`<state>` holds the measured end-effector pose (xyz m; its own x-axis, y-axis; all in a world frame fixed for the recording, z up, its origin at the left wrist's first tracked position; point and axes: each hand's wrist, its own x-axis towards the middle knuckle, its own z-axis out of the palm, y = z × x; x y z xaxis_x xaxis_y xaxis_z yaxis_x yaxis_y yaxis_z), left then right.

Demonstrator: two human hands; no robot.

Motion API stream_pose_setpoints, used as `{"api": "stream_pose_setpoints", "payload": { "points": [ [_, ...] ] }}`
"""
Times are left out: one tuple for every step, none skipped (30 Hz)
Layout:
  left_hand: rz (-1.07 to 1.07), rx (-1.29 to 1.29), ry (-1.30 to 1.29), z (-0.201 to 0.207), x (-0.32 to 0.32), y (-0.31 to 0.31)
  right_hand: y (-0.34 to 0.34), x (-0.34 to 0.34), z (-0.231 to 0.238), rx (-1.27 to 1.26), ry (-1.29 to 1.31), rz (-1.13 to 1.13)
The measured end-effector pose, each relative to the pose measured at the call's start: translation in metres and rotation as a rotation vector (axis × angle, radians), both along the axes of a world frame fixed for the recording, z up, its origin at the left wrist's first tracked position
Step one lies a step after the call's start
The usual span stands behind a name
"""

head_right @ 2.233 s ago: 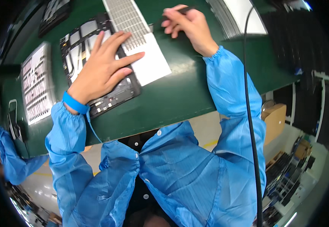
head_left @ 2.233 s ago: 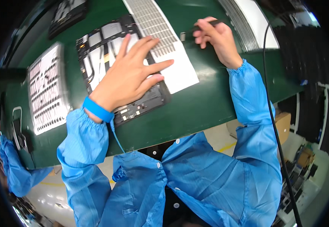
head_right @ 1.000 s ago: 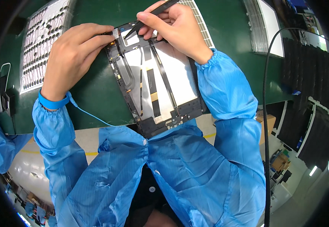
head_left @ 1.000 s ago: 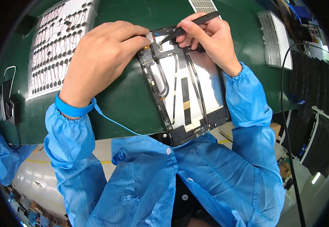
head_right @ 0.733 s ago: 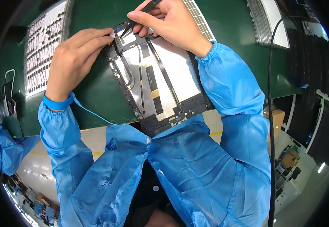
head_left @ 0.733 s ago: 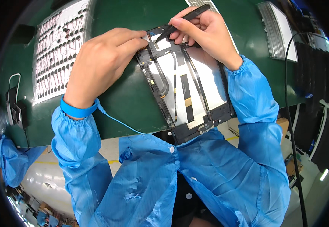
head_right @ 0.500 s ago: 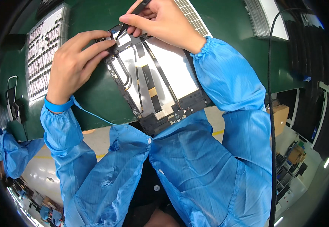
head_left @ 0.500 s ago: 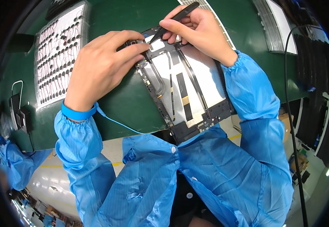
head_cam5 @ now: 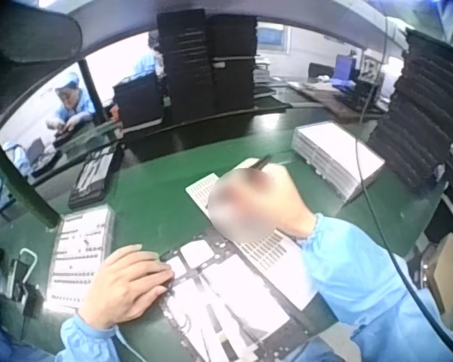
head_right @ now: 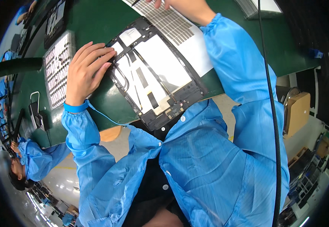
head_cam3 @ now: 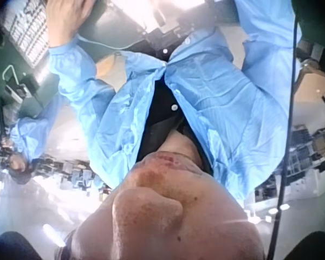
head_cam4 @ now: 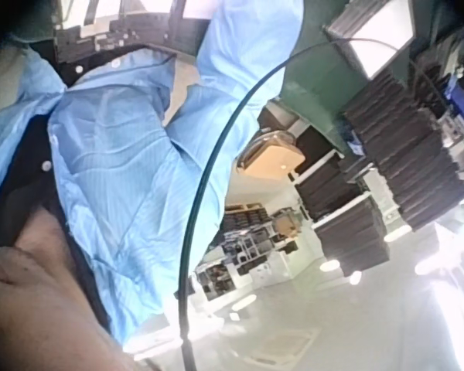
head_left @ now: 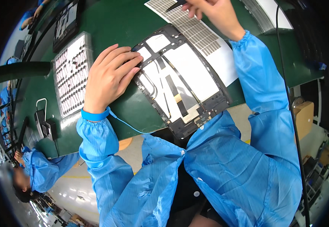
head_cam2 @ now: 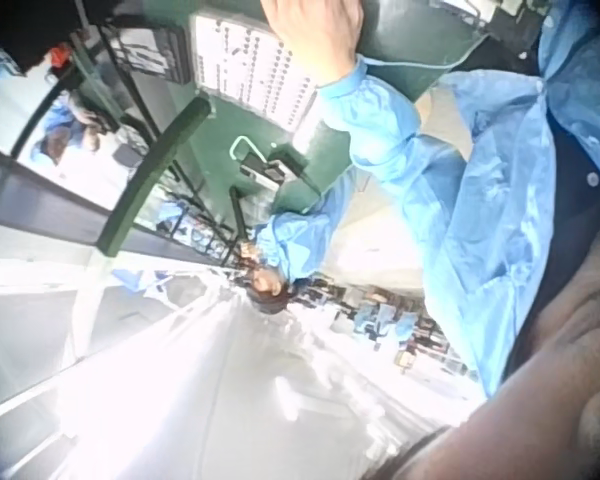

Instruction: Assembling internal components and applying adhesive strips to a tablet device chassis.

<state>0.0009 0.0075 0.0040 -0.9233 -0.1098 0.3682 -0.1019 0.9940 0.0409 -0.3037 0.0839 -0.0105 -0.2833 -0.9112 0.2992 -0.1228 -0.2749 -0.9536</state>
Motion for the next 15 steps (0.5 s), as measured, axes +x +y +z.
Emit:
{"api": "stream_pose_setpoints", "payload": {
  "points": [
    [-0.004,0.008,0.036,0.0,-0.003,0.002,0.004,-0.017,-0.003,0.009,0.021,-0.034],
    [-0.016,0.005,0.034,0.001,-0.01,0.004,0.008,-0.033,-0.005,0.02,0.044,-0.067],
    [-0.026,0.124,0.093,-0.001,-0.021,0.011,0.014,-0.05,-0.012,0.024,0.046,-0.08],
    [-0.03,0.245,0.151,-0.003,-0.032,0.021,0.02,-0.065,-0.021,0.07,0.031,-0.046],
    [-0.074,0.303,0.121,-0.003,-0.05,0.035,0.027,-0.077,-0.03,0.117,0.015,-0.013],
    [-0.068,0.355,0.019,-0.003,-0.066,0.052,0.038,-0.082,-0.03,0.125,0.019,-0.017],
    [-0.086,0.358,-0.022,-0.007,-0.08,0.064,0.045,-0.082,-0.028,0.215,0.034,0.026],
    [-0.104,0.361,-0.063,-0.011,-0.091,0.073,0.051,-0.086,-0.029,0.306,0.049,0.07],
    [-0.111,0.269,-0.082,-0.013,-0.102,0.079,0.057,-0.116,-0.053,0.209,0.188,0.192],
    [-0.117,0.181,-0.104,-0.017,-0.108,0.081,0.065,-0.111,-0.049,0.225,0.205,0.166],
    [-0.095,0.158,-0.141,-0.022,-0.113,0.082,0.072,-0.106,-0.045,0.25,0.221,0.177],
    [-0.106,0.158,-0.146,-0.026,-0.115,0.082,0.077,-0.103,-0.044,0.276,0.234,0.177],
    [-0.089,0.178,-0.151,-0.029,-0.116,0.083,0.079,-0.103,-0.046,0.282,0.279,0.207],
    [-0.072,0.198,-0.157,-0.031,-0.117,0.083,0.078,-0.101,-0.043,0.283,0.271,0.199],
    [-0.056,0.177,-0.157,-0.028,-0.118,0.084,0.078,-0.096,-0.035,0.315,0.299,0.2]
  ]
}}
